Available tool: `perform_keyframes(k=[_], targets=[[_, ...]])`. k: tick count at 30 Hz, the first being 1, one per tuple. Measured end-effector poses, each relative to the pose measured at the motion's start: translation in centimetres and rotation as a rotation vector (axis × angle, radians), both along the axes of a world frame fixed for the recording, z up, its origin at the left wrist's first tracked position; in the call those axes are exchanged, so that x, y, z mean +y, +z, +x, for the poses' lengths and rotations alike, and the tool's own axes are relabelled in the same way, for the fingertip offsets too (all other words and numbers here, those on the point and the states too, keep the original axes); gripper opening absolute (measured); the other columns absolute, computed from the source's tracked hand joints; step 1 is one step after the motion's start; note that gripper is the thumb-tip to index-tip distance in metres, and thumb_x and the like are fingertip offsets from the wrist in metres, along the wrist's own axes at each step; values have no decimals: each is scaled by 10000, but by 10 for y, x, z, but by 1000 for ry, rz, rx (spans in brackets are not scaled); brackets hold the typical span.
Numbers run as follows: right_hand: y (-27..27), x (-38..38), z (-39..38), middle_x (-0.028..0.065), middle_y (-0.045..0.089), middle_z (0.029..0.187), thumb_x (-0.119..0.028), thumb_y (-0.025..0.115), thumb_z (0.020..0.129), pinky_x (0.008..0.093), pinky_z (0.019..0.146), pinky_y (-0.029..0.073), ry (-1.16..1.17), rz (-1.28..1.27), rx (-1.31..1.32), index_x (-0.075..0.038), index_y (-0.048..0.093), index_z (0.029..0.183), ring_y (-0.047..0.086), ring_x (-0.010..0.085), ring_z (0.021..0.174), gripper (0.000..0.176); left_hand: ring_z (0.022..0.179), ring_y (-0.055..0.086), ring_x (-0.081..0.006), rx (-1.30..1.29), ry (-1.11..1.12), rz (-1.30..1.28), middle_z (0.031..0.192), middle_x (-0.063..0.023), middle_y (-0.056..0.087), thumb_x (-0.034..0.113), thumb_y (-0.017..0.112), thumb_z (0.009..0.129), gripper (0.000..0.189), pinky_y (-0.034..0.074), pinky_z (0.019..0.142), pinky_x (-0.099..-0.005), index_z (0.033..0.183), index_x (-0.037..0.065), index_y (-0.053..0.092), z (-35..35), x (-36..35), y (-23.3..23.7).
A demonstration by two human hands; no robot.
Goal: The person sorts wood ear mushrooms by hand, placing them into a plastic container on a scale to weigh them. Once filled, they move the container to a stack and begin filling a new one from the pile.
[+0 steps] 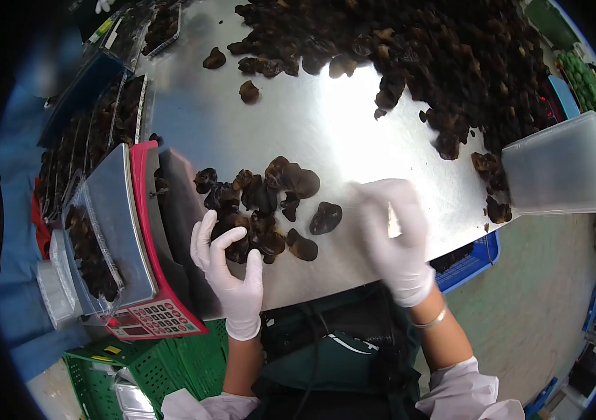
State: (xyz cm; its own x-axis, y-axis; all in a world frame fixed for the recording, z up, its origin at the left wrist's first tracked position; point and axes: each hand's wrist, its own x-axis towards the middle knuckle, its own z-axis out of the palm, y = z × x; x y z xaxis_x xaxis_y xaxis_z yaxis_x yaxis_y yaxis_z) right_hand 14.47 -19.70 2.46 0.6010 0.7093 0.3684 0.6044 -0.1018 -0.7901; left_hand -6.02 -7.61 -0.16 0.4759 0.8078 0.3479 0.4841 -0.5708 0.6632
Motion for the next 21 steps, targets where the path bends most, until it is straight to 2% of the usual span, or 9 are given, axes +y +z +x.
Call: perform_keyframes(k=[3,9,11,14,15,16,18,19,21], targets=[[-3,44,-29,38,642,900,-109,711,856,368,781,457,319,-37,-106,-91,715,1054,592,238,886,199,1405,347,-361,3,26,-4,1457,-109,509,-2,716,710,288,276,1167,-474,979,99,689,-3,1,-1],[-4,81,-44,27,628,866,-204,737,798,364,765,431,435,-329,-435,-124,712,1042,579,235,883,258,1395,328,-372,30,55,-67,1453,-92,504,19,706,759,174,270,1160,-494,908,107,695,-2,2,-5],[-2,78,-39,34,637,882,-189,737,799,366,788,431,444,-343,-413,-123,706,1043,582,237,915,255,1390,337,-371,24,65,-67,1446,-90,511,9,697,764,168,275,1160,-491,904,101,688,-1,3,-6],[2,65,-21,52,674,877,-64,715,786,335,707,472,411,-8,142,-91,706,1022,623,224,779,238,1387,343,-368,-8,58,-100,1439,-84,515,-2,687,765,187,279,1160,-486,923,98,690,-1,5,-5],[10,50,-14,54,692,879,-18,703,785,313,725,509,264,-35,141,-57,706,1031,650,180,758,249,1392,355,-360,-34,60,-107,1438,-87,521,1,691,770,201,279,1165,-470,945,98,685,-1,6,-5],[19,37,-13,69,705,967,-15,683,818,307,831,521,94,5,331,-26,694,1071,662,151,875,253,1396,368,-351,-60,63,-112,1438,-91,528,3,695,775,216,278,1169,-454,968,97,681,-2,6,-6],[14,9,9,91,678,1143,12,563,914,307,967,475,-234,140,268,14,654,1158,619,180,1067,260,1399,363,-348,-55,60,-120,1450,-93,515,10,699,776,226,278,1170,-452,984,95,679,-4,6,-7],[11,1,22,114,582,1342,-41,484,967,340,1102,356,-411,204,244,12,564,1331,521,196,1246,377,1401,358,-345,-54,54,-124,1462,-94,502,16,703,777,238,277,1170,-449,1001,92,677,-3,7,-8],[-4,-16,34,103,431,1496,-62,463,979,376,1176,238,-763,535,385,-17,401,1492,379,234,1376,519,1406,349,-342,-34,14,-98,1482,-95,482,23,707,779,272,274,1173,-450,1041,93,682,-1,5,-4]])
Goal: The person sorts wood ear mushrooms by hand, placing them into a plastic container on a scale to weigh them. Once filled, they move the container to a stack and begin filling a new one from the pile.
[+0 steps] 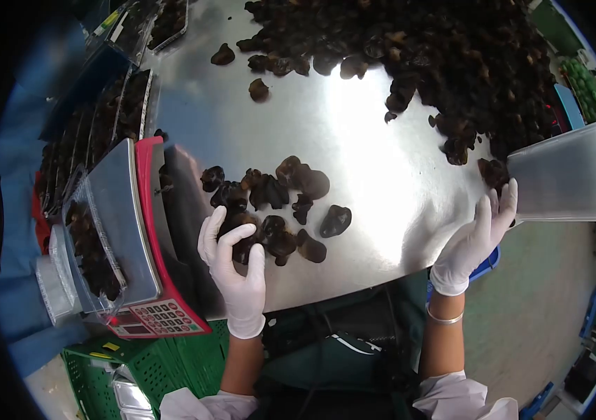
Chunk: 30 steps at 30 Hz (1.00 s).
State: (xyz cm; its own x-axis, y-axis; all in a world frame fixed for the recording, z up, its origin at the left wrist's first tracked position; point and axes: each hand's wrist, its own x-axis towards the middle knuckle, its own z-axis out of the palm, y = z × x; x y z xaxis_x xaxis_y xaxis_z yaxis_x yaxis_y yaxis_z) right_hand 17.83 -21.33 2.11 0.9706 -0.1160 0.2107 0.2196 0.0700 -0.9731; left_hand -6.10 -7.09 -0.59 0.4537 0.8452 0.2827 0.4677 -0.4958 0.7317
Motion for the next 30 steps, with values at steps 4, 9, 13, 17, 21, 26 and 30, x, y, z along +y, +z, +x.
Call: perform_keyframes(k=[4,9,13,17,21,26,30], targets=[[6,12,-24,129,531,1403,-75,449,985,372,1125,363,370,-389,-101,3,486,1427,514,235,1265,450,1425,319,-339,118,-100,85,1526,-94,426,35,710,787,386,259,1185,-453,1167,97,688,8,-3,9],[-11,69,-45,257,385,1528,-93,552,965,432,1203,272,1020,-411,-204,10,439,1454,348,377,1454,513,1423,326,-360,-175,-16,-116,1538,-202,344,170,671,905,557,245,1191,-469,1421,45,505,1,5,-4],[-16,104,-61,280,464,1416,-206,581,957,473,1137,354,1089,-734,-594,25,490,1392,454,438,1305,502,1465,277,-373,-188,67,-21,1554,-235,309,218,498,1031,526,217,1204,-478,1488,-22,395,6,19,2],[-9,117,-52,242,504,1411,-222,535,986,453,1147,354,1418,-441,-527,-10,518,1391,458,401,1334,458,1465,284,-384,-54,38,-89,1531,-219,389,237,422,1064,537,135,1228,-503,1530,-11,325,17,53,-6],[4,98,-18,148,599,1348,-174,482,1016,372,1092,417,1268,-298,-194,-59,558,1380,561,262,1248,390,1367,451,-317,-147,-23,-189,1406,-166,547,206,429,1044,449,92,1242,-473,1450,18,465,23,63,-4],[18,42,-9,136,565,1312,-286,686,931,318,900,499,1307,-644,130,-52,449,1469,574,173,977,633,1229,576,-231,-402,-233,-427,1262,-129,656,163,429,1029,395,251,1206,-391,1352,-25,556,20,53,5],[31,30,-19,173,423,1484,-388,833,797,321,901,514,1435,-861,2,-74,265,1574,598,216,1026,1012,1393,441,-241,-558,-32,-352,1430,-152,529,285,388,1060,485,309,1187,-379,1421,-22,494,9,56,-1]])
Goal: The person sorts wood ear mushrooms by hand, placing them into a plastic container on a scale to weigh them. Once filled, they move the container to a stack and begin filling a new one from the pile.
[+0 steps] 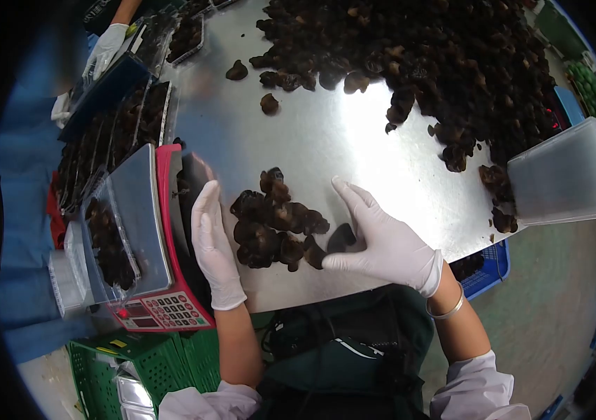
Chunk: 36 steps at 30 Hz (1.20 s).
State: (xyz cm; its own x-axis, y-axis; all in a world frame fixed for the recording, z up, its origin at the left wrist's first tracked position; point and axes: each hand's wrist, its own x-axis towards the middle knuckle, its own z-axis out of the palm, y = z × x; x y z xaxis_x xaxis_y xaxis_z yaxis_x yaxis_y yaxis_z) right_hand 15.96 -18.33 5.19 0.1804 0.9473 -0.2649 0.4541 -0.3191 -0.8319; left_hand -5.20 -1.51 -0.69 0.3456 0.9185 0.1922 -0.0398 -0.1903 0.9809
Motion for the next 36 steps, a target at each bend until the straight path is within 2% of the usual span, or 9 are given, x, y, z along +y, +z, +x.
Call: perform_keyframes(k=[4,7,11,18,23,25,30,33,36], targets=[[8,3,-8,313,256,1571,-301,943,597,411,948,540,73,3,-144,-128,138,1605,604,409,1188,1302,1402,406,-288,159,32,-95,1489,-169,438,296,533,1027,542,276,1195,-406,1463,-13,445,-21,-16,13],[5,21,-26,358,231,1556,-236,954,541,451,918,556,144,-75,-421,-157,93,1610,608,474,1138,1375,1371,418,-405,750,-29,102,1517,-262,309,390,865,754,1133,356,1146,-448,1567,-11,186,-32,-37,26],[-6,57,-35,382,171,1564,-157,935,541,438,893,575,101,16,-462,-147,86,1607,610,512,1105,1363,1350,416,-494,948,-128,173,1507,-351,271,461,923,600,1374,490,1023,-468,1573,-23,82,-31,-54,44],[-16,133,-16,397,63,1582,-172,952,490,395,962,551,502,-79,-542,-127,38,1612,653,451,1077,1448,1364,433,-426,940,-122,132,1534,-297,255,294,938,593,1381,442,1086,-442,1580,-10,21,-3,-44,36],[-18,139,-21,285,302,1513,-124,895,570,385,943,562,604,58,-484,-86,348,1488,626,429,1135,1070,1330,471,-355,634,-117,102,1462,-203,361,80,800,681,1085,428,1110,-396,1568,11,179,-3,-26,12],[-25,130,-24,225,427,1358,-25,815,642,412,919,569,466,76,-136,-40,460,1324,595,418,1146,769,1314,485,-337,553,-109,150,1443,-185,393,38,771,691,1002,429,1108,-386,1553,22,261,-3,-21,9],[-32,111,-18,212,521,1210,26,768,662,423,941,520,351,214,6,-24,482,1277,549,403,1146,680,1292,493,-323,324,-183,-7,1377,-169,437,-99,710,696,863,435,1109,-370,1478,37,370,7,-28,20],[7,109,-20,113,594,1174,138,675,611,343,1031,467,306,208,25,-42,502,1287,581,230,1144,720,1287,494,-338,285,-169,38,1364,-182,441,-86,725,703,846,428,1110,-391,1467,28,380,9,-26,34],[41,127,-29,171,576,1014,97,687,631,369,877,494,374,315,38,-22,518,1168,592,337,965,575,1264,502,-375,222,-100,152,1323,-203,466,-48,770,708,849,425,1092,-416,1465,28,393,-2,-20,69]])
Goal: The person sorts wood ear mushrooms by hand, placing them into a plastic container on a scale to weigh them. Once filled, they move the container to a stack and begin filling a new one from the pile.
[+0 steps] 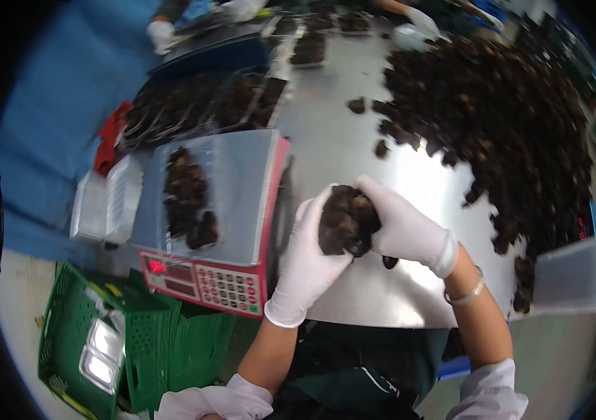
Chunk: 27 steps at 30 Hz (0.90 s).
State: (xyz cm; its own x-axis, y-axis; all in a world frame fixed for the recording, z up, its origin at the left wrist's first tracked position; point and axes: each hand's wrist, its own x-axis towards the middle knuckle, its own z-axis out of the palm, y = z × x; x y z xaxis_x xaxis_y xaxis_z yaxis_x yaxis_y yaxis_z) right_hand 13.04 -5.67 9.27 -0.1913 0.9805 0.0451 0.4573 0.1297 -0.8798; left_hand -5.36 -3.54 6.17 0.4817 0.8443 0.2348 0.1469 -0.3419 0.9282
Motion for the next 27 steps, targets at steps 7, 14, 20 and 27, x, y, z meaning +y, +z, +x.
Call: perform_keyframes(k=[7,14,20,27], targets=[[81,103,-101,197,624,1026,54,690,685,396,865,535,271,49,18,-4,536,1170,641,349,1009,512,1217,556,-312,106,419,314,1297,-150,534,-47,755,689,808,456,1054,-394,1435,37,456,-94,48,78],[64,203,-171,189,620,1136,-37,775,666,368,925,522,412,243,-369,-53,498,1362,622,313,1060,749,1266,525,-323,347,595,253,1337,-173,498,6,688,742,736,429,1083,-387,1440,27,452,-169,86,63],[89,230,-164,171,634,1208,-57,821,679,323,880,547,374,-150,-240,-21,493,1413,643,245,1077,805,1336,420,-374,481,534,219,1462,-205,380,100,773,745,830,369,1130,-443,1490,58,407,-169,49,68],[30,232,-196,241,515,1421,-336,790,809,401,1146,373,153,252,-362,-74,539,1395,487,383,1333,689,1324,341,-469,603,524,398,1514,-258,315,353,841,748,931,330,1098,-565,1503,47,391,-163,39,57]])
